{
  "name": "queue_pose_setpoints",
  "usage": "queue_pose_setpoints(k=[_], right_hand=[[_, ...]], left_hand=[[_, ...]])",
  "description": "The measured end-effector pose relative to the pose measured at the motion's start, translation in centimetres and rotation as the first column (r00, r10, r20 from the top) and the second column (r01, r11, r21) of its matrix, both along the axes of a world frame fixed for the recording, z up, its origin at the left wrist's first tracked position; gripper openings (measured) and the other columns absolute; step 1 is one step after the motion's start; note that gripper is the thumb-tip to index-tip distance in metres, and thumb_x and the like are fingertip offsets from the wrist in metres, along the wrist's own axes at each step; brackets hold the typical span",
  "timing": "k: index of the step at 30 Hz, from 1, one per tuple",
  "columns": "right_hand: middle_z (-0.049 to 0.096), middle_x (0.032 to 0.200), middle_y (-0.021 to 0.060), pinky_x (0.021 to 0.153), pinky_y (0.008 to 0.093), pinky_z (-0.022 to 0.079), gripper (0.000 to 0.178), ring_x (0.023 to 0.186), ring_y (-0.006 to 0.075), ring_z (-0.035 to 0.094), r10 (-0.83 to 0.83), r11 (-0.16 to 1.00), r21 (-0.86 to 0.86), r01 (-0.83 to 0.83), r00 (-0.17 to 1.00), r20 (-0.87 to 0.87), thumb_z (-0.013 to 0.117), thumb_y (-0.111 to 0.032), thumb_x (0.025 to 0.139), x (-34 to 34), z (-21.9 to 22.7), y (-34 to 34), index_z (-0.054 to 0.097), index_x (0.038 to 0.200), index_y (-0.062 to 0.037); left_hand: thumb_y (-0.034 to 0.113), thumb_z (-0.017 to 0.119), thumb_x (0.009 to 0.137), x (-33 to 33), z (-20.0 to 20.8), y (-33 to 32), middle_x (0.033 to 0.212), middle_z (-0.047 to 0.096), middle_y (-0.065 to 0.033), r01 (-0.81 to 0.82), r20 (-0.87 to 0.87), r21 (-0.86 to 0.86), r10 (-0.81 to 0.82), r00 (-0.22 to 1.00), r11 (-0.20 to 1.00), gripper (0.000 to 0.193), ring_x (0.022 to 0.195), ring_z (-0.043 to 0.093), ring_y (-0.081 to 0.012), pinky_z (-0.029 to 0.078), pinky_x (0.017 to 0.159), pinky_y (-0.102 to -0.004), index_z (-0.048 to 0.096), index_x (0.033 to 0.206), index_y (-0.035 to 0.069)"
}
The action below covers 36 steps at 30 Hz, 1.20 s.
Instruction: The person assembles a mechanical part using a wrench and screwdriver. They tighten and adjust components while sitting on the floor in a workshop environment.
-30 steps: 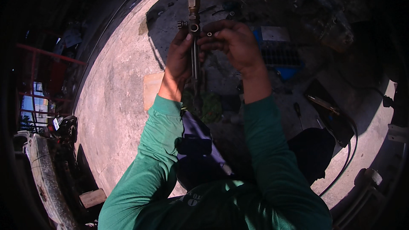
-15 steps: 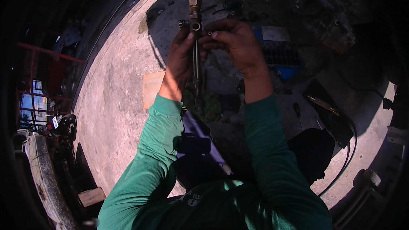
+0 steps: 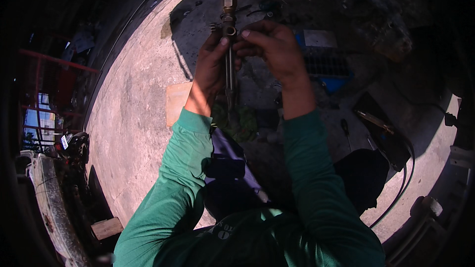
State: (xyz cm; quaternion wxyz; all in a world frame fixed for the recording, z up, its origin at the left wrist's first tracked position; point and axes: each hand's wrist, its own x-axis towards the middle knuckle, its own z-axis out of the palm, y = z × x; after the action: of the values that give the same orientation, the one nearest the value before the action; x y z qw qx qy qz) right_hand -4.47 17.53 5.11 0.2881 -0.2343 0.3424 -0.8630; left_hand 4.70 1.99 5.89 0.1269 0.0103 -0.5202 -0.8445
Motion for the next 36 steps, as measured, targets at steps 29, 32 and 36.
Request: queue_pose_setpoints(k=[29,32,36], right_hand=[[0.071,0.081,0.0117,0.060,0.0310,0.061,0.015,0.068,0.0195,0.072,-0.134,0.979,0.149,0.138,0.990,-0.036,0.076,-0.008,0.087,0.0,-1.1,-0.4,0.069,0.093,0.0043],[0.071,0.081,0.0116,0.060,0.0310,0.061,0.015,0.067,0.0197,0.072,-0.151,0.973,0.169,0.159,0.987,-0.061,0.076,-0.008,0.087,0.2,-0.9,-0.4,0.069,0.092,0.0044],[0.071,0.080,0.0114,0.060,0.0313,0.060,0.015,0.067,0.0197,0.072,-0.134,0.971,0.189,0.148,0.987,-0.087,0.076,-0.008,0.088,0.2,-0.7,-0.2,0.069,0.092,0.0045]], left_hand=[[0.017,0.067,0.097,0.4,0.5,1.1,0.085,0.067,-0.0043,-0.038,0.129,-0.412,0.100,0.987,0.910,0.033,0.063,0.060,-0.0098,0.047,0.055,-0.0247,0.061,0.124,-0.002],[0.017,0.067,0.097,0.5,0.2,0.9,0.086,0.067,-0.0047,-0.039,0.130,-0.420,0.102,0.986,0.907,0.033,0.064,0.060,-0.0100,0.047,0.055,-0.0249,0.061,0.124,-0.002],[0.019,0.067,0.097,0.7,0.2,0.8,0.086,0.068,-0.0051,-0.028,0.149,-0.469,0.110,0.983,0.883,0.034,0.064,0.061,-0.0105,0.048,0.056,-0.0254,0.061,0.123,-0.002]])
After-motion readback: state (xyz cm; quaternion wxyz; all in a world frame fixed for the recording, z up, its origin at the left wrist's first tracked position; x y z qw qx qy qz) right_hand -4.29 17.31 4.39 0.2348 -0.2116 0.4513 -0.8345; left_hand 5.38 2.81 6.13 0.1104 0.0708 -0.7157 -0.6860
